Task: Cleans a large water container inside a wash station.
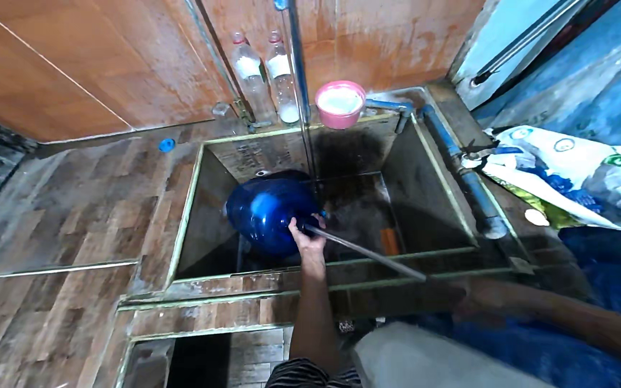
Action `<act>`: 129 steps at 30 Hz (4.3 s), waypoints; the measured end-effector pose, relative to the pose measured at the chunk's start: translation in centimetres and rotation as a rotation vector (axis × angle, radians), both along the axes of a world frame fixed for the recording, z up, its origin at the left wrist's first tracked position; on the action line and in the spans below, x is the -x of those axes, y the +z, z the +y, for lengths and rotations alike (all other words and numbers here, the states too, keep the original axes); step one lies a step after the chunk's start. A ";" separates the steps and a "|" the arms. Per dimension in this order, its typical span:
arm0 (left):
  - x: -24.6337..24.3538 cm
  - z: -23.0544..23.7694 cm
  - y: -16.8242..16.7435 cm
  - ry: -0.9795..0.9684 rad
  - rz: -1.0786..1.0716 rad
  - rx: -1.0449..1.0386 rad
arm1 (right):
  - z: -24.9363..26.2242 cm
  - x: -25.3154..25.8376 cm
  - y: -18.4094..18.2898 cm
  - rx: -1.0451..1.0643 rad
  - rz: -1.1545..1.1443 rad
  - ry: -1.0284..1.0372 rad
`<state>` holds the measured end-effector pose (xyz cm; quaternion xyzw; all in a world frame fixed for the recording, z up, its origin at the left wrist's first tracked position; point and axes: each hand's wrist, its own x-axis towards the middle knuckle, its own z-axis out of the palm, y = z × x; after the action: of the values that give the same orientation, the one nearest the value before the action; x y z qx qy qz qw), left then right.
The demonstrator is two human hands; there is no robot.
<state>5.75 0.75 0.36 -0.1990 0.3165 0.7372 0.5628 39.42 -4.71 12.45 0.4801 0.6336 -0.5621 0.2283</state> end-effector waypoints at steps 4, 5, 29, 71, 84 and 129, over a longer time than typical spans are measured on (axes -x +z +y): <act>0.9 -0.8 -0.3 -0.070 0.013 0.083 | 0.6 0.4 1.5 -0.222 -0.203 0.145; 1.3 -0.9 -0.3 -0.173 0.072 0.169 | 1.0 -0.1 1.9 -0.516 -0.332 0.240; 1.2 -0.6 -0.9 -0.249 0.075 0.280 | 3.4 7.7 2.6 -0.436 -0.472 0.295; 3.0 2.5 1.1 -0.410 0.082 0.148 | 2.9 20.2 -0.8 -0.734 -0.414 0.207; 7.2 0.5 0.1 -0.238 0.145 -0.054 | 6.9 31.7 -5.7 0.340 0.452 -0.806; 3.6 0.8 0.2 -0.202 0.055 0.140 | 1.7 14.2 -2.4 0.233 0.291 -0.341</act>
<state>2.18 1.53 0.60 -0.1847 0.4011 0.6581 0.6098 25.20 -3.05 10.01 0.4643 0.5007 -0.7249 0.0903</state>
